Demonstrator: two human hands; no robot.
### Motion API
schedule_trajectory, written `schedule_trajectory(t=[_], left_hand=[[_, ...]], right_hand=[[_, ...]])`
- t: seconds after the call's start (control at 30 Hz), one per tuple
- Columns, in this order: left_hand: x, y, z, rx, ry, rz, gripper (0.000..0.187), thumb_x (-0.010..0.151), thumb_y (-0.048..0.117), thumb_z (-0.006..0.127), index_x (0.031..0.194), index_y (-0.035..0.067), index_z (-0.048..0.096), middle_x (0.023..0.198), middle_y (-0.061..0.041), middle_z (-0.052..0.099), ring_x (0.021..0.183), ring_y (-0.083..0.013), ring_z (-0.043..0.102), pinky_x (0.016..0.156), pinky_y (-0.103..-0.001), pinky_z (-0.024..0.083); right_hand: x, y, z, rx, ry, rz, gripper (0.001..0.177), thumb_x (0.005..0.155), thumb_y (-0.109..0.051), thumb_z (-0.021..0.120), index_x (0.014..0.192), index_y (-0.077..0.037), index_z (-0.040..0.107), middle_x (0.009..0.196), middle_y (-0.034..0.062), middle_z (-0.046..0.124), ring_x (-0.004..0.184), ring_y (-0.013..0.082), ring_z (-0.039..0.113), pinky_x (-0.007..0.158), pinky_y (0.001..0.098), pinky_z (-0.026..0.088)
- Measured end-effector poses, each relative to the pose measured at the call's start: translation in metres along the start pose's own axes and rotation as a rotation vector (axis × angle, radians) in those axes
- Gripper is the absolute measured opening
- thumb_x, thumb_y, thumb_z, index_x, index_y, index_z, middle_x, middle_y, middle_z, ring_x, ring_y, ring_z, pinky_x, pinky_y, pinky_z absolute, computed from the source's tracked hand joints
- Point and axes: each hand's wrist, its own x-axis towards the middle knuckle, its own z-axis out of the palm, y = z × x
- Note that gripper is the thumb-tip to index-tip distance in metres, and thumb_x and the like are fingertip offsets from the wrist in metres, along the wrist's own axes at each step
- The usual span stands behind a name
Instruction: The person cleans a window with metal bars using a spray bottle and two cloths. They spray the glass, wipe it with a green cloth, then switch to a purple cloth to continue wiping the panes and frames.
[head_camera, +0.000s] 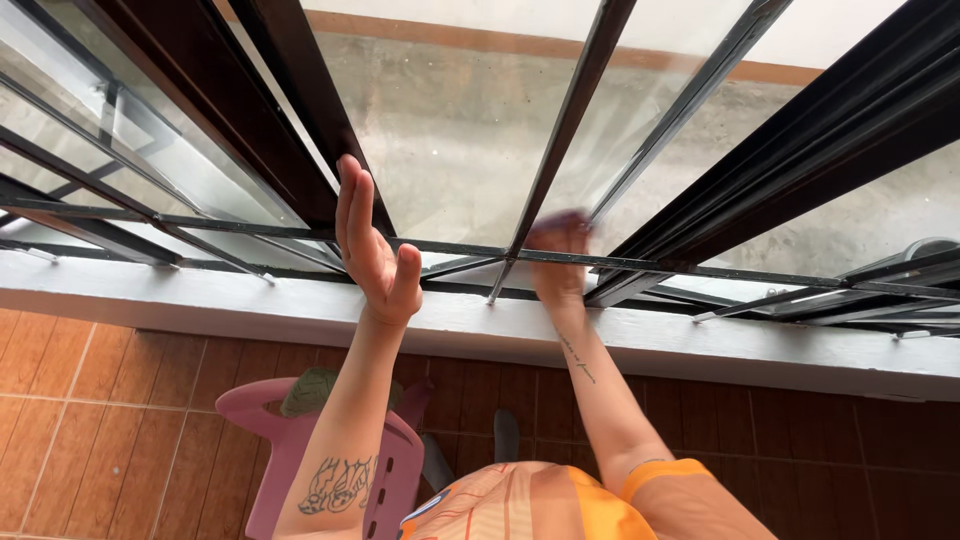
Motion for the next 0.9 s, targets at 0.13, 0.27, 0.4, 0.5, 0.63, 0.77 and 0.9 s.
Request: schedule_trajectory(t=[0.13,0.27,0.4,0.5,0.63,0.77,0.9], left_hand=[[0.000,0.001,0.003,0.014,0.003,0.020,0.069,0.113,0.047,0.044,0.162,0.000,0.031,0.173,-0.010,0.027,0.160,-0.0237,0.024,0.135,-0.041,0.025],[0.000,0.001,0.005,0.035,0.004,0.023,0.069,0.113,0.047,0.041,0.162,0.000,0.030,0.173,-0.010,0.026,0.161,-0.0229,0.022,0.135,-0.041,0.023],[-0.001,0.002,0.007,0.035,0.019,0.015,0.069,0.113,0.048,0.041,0.163,0.001,0.030,0.173,-0.010,0.026,0.161,-0.0226,0.023,0.135,-0.040,0.023],[0.001,0.002,0.008,0.044,0.022,0.016,0.068,0.113,0.047,0.041,0.162,0.001,0.030,0.173,-0.010,0.026,0.160,-0.0233,0.023,0.135,-0.041,0.024],[0.004,0.005,0.008,0.073,0.015,0.030,0.067,0.114,0.046,0.041,0.163,0.002,0.030,0.173,-0.010,0.026,0.160,-0.0234,0.023,0.135,-0.041,0.022],[0.003,0.005,0.011,0.088,0.024,0.027,0.067,0.114,0.046,0.039,0.163,0.002,0.030,0.173,-0.009,0.026,0.160,-0.0234,0.023,0.135,-0.041,0.023],[0.003,0.003,0.011,0.080,0.024,0.035,0.067,0.114,0.046,0.039,0.162,0.001,0.030,0.173,-0.009,0.026,0.160,-0.0234,0.023,0.135,-0.041,0.023]], right_hand=[[0.046,-0.012,-0.029,0.460,0.491,0.184,0.071,0.114,-0.028,0.043,0.166,-0.002,0.002,0.171,0.0254,-0.002,0.160,0.0437,-0.004,0.134,0.0574,0.001],[0.115,-0.016,-0.062,0.564,0.795,0.295,0.059,0.119,-0.027,0.036,0.168,-0.007,0.009,0.175,0.0171,0.010,0.161,0.0351,0.010,0.135,0.0525,0.013],[0.111,-0.010,-0.045,0.611,0.870,0.398,0.054,0.117,-0.029,0.037,0.161,-0.004,0.021,0.157,0.0200,0.032,0.148,0.0319,0.035,0.126,0.0516,0.028],[0.072,-0.018,-0.018,0.654,0.775,0.549,0.043,0.116,-0.028,0.037,0.147,0.002,0.035,0.139,0.0198,0.045,0.126,0.0287,0.049,0.113,0.0494,0.036],[0.114,-0.016,-0.039,0.695,0.915,0.552,0.032,0.118,-0.025,0.040,0.138,-0.001,0.046,0.125,0.0164,0.051,0.110,0.0238,0.054,0.102,0.0457,0.044],[0.173,-0.018,-0.105,0.599,1.073,0.355,0.045,0.116,-0.023,0.042,0.152,0.001,0.033,0.143,0.0205,0.046,0.133,0.0290,0.050,0.115,0.0476,0.043],[0.139,-0.029,-0.074,0.679,1.045,0.426,0.048,0.114,-0.023,0.046,0.154,0.002,0.034,0.147,0.0238,0.045,0.139,0.0337,0.048,0.120,0.0479,0.035]])
